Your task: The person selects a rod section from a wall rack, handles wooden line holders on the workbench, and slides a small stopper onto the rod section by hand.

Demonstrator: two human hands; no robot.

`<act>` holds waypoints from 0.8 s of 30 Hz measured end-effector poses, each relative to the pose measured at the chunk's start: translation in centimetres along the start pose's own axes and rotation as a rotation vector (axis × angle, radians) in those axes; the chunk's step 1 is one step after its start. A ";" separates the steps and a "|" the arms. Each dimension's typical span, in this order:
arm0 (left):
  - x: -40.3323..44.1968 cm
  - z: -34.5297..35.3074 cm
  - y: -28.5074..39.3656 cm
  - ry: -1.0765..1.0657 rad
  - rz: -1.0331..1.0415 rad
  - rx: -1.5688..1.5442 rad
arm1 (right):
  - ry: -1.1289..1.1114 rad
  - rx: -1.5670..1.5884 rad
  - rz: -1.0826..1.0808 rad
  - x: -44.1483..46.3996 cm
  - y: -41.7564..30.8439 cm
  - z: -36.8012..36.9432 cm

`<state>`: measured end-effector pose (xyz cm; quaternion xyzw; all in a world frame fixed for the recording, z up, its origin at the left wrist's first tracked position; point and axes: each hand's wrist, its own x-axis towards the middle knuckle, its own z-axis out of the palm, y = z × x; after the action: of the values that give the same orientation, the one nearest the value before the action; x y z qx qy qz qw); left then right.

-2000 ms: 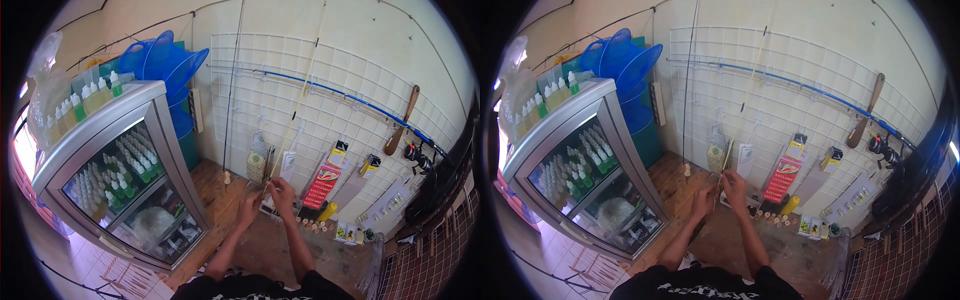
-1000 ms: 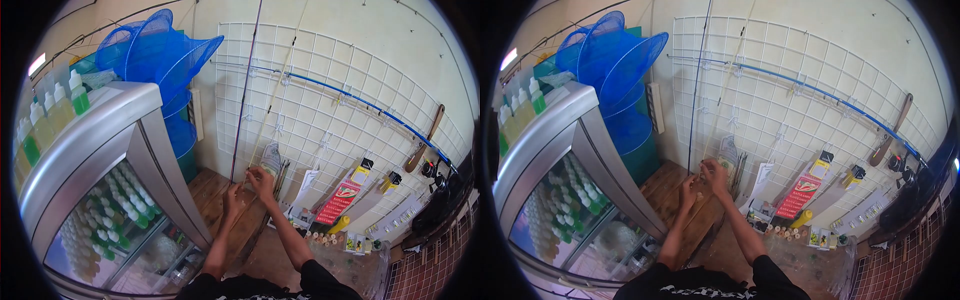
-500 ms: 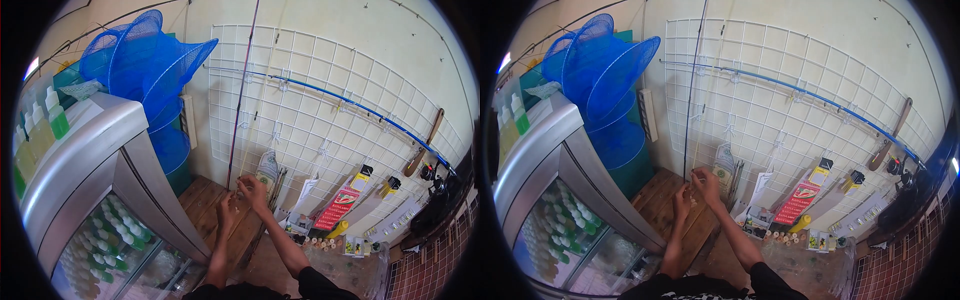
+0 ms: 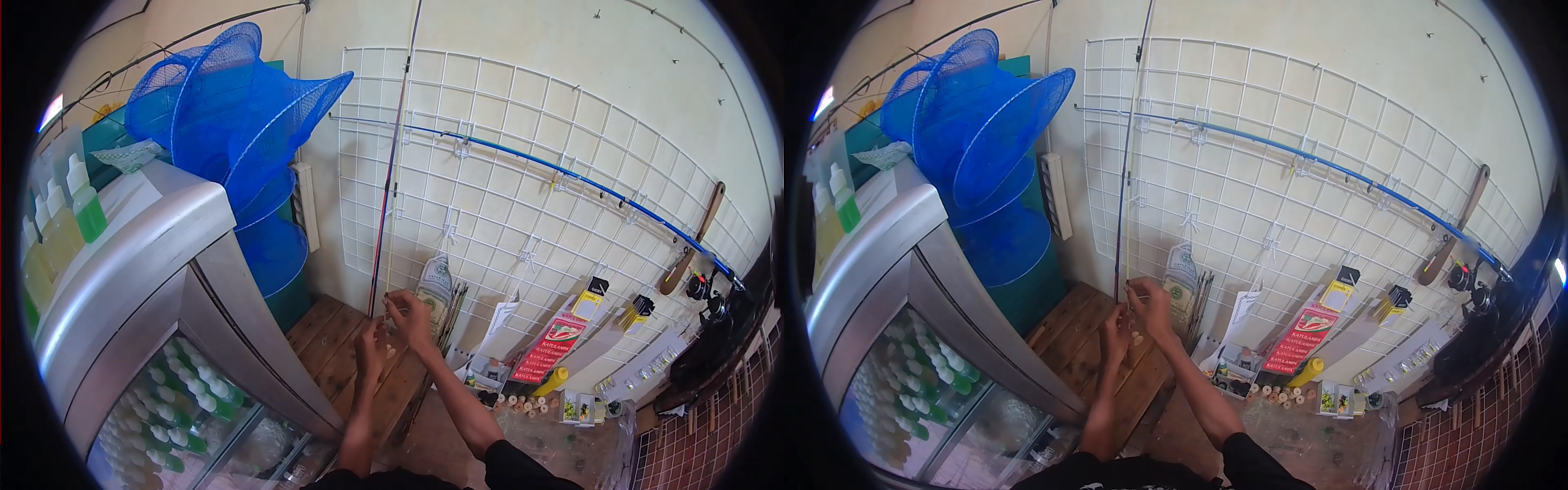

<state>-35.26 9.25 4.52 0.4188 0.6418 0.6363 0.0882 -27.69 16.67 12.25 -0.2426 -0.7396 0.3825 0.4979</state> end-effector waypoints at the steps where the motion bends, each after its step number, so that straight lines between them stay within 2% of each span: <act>1: 0.0 0.0 -0.3 0.001 0.002 -0.001 | 0.000 0.000 -0.003 0.0 0.1 0.0; 13: -0.1 -0.1 -0.1 -0.001 0.063 0.043 | -0.009 0.007 0.031 -0.2 0.4 -0.4; 24: 0.1 -0.3 0.4 -0.024 -0.010 0.035 | 0.005 -0.003 0.016 -0.2 -0.2 -0.4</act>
<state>-35.38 9.03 4.95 0.4248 0.6538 0.6194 0.0919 -27.25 16.57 12.36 -0.2502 -0.7370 0.3847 0.4962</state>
